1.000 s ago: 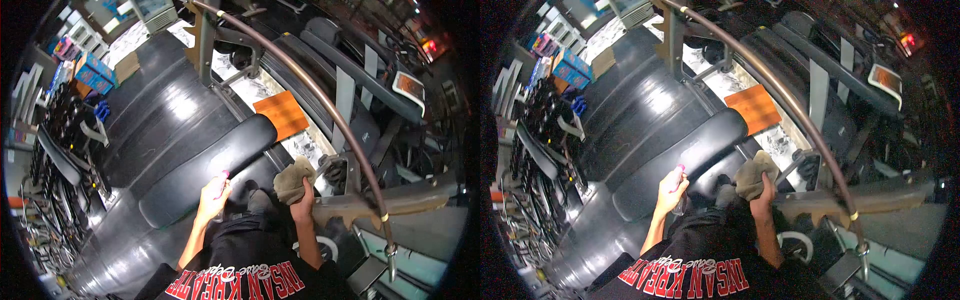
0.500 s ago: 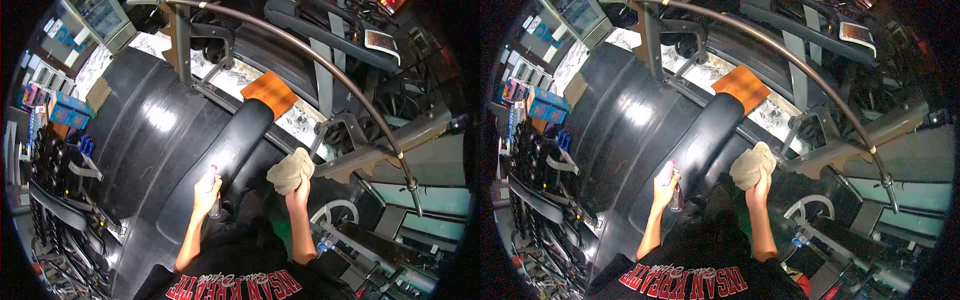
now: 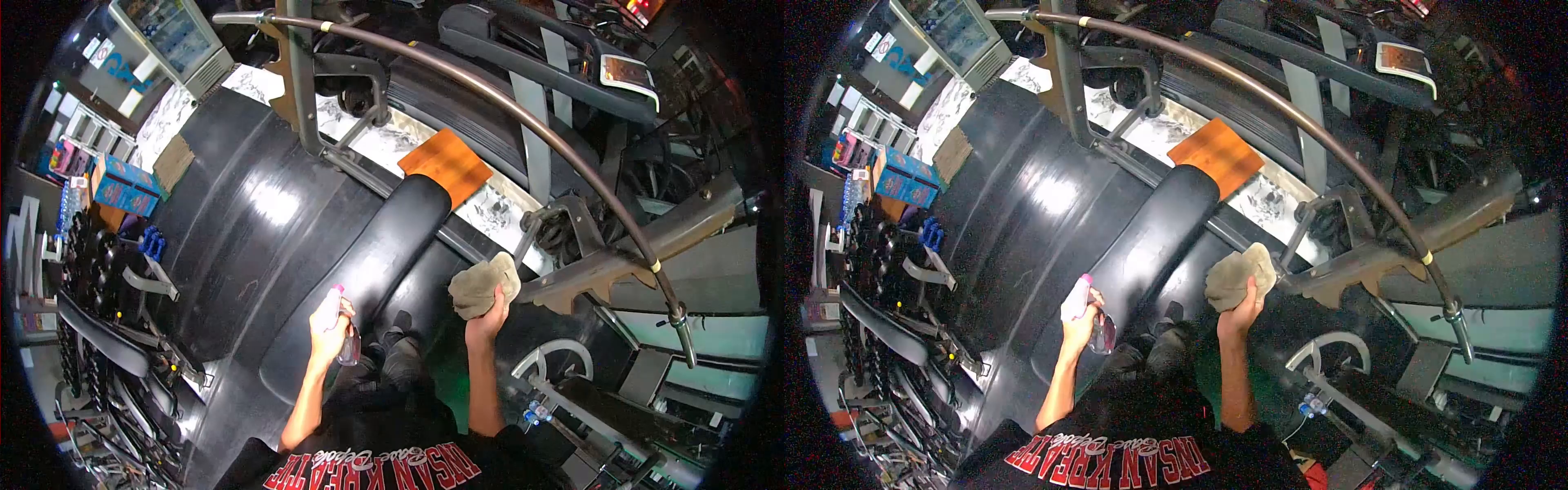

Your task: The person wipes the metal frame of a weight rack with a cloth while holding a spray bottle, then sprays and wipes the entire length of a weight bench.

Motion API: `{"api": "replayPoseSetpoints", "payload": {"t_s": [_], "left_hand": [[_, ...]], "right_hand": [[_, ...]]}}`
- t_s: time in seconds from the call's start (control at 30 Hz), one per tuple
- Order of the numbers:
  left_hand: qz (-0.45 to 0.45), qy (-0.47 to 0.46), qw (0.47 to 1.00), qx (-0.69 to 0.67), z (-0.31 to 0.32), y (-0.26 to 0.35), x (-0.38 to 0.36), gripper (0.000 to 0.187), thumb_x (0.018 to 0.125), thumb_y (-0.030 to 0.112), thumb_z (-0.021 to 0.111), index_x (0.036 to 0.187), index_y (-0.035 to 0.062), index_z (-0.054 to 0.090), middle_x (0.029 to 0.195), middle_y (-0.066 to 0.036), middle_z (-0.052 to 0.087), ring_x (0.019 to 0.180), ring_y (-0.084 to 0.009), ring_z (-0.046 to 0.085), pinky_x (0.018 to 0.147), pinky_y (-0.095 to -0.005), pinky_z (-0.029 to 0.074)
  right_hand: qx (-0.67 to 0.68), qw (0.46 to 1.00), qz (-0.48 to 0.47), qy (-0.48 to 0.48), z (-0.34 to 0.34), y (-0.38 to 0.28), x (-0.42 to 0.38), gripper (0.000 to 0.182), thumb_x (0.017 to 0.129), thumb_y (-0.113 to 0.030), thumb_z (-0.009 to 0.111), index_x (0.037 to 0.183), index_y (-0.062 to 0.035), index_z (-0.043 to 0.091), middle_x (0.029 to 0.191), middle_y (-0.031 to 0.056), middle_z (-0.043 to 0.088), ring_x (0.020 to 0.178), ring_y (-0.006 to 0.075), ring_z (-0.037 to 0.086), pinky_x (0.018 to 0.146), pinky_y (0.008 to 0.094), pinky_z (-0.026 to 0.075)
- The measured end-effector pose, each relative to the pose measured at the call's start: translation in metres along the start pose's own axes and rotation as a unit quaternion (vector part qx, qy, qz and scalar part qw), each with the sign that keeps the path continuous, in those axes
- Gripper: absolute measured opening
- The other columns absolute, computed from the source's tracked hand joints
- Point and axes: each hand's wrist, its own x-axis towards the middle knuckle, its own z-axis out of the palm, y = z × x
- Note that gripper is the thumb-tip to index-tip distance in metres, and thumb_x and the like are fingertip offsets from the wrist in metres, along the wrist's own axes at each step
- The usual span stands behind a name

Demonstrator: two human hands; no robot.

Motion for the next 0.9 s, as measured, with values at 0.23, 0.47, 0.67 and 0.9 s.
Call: {"api": "replayPoseSetpoints", "payload": {"t_s": [0.23,0.47,0.67,0.9], "left_hand": [[0.03,0.015,0.998,0.044,-0.004,0.006,-0.005,0.033,0.074,-0.012,0.044,0.102,-0.0033,0.059,0.08,-0.005,0.059,0.057,-0.0086,0.054,0.05,-0.0228,0.047],[0.134,0.025,0.981,0.137,0.008,0.008,0.002,0.045,0.073,-0.011,0.045,0.115,0.0009,0.057,0.08,-0.003,0.057,0.066,-0.0082,0.053,0.058,-0.0217,0.045],[0.041,-0.027,0.987,0.151,0.017,0.025,0.003,0.042,0.084,-0.002,0.053,0.126,0.0024,0.052,0.082,-0.001,0.058,0.062,-0.0072,0.053,0.055,-0.0222,0.046],[-0.034,-0.121,0.983,0.133,0.022,0.024,0.041,0.04,0.087,0.004,0.057,0.126,-0.0002,0.048,0.078,-0.004,0.057,0.062,-0.0091,0.057,0.052,-0.0232,0.047]], "right_hand": [[-0.032,0.998,0.022,0.042,-0.005,-0.001,0.024,0.045,0.092,-0.025,0.05,0.13,-0.0033,0.043,0.127,0.011,0.05,0.114,0.0263,0.051,0.093,0.0415,0.045],[-0.028,0.997,0.032,0.064,-0.014,-0.01,0.012,0.049,0.09,-0.026,0.054,0.133,-0.0068,0.041,0.129,0.0097,0.049,0.117,0.0274,0.049,0.097,0.043,0.043],[0.044,0.993,0.106,0.03,-0.047,-0.002,0.023,0.05,0.091,-0.032,0.046,0.133,-0.0064,0.04,0.13,0.0104,0.048,0.118,0.0259,0.049,0.098,0.0416,0.042],[0.197,0.975,0.095,-0.044,-0.071,-0.015,0.036,0.043,0.091,-0.032,0.046,0.125,-0.0051,0.048,0.118,0.0107,0.057,0.108,0.0278,0.057,0.094,0.044,0.045]]}}
